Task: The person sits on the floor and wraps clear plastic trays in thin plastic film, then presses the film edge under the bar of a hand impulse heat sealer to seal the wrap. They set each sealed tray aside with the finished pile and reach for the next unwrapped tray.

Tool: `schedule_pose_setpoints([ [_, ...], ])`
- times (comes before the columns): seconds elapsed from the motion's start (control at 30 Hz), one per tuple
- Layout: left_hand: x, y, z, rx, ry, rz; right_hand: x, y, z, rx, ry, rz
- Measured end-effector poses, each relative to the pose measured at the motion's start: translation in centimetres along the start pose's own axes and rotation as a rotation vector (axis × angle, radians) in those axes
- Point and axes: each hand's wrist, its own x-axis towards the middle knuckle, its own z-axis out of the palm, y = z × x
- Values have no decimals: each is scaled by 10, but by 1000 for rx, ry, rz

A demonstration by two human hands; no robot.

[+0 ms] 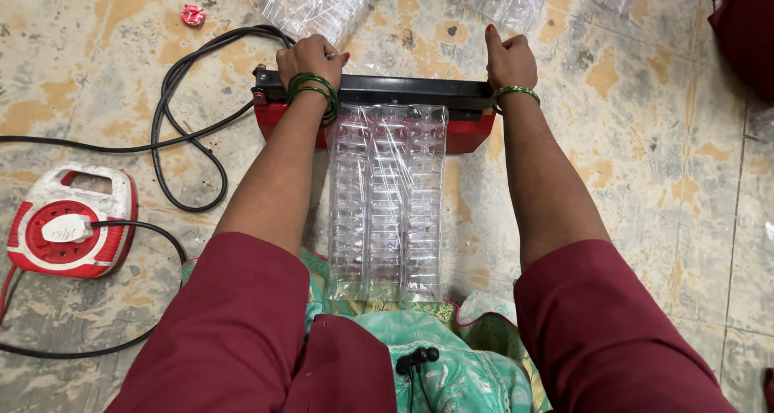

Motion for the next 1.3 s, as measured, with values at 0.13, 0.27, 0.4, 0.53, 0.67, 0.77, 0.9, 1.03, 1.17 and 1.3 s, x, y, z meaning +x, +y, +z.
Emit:
schedule_pose_setpoints([
  [0.13,0,0,0,6,10,-5,1,0,1,-48,70,-48],
  [0.27,-1,2,-1,-9,-18,-29,1,-1,2,-52,69,-27],
  [0.4,-2,4,-3,-16,-28,-49,-3,-4,0,-37,58,7],
  [0.53,-2,5,-6,-20,-24,-40,-7,-6,-3,-9,71,13],
  [0.67,-4,9,-10,-50,1,-38,-14,-14,-6,-3,154,-12],
  [0.77,-10,10,-18,-108,-120,-82,-27,-23,-10,13,239,-32],
  [0.9,-48,-3,-31,-325,266,355,-45,-36,-23,51,320,-79],
  [1.03,-155,-41,-21,-378,408,263,-61,-37,-29,193,357,-92],
  [1.17,-225,-78,-2,-649,-322,-364,-105,-4,-22,570,317,-54],
  [1.3,-215,-85,-13,-1066,-926,-557,-203,86,-9,486,-578,35],
])
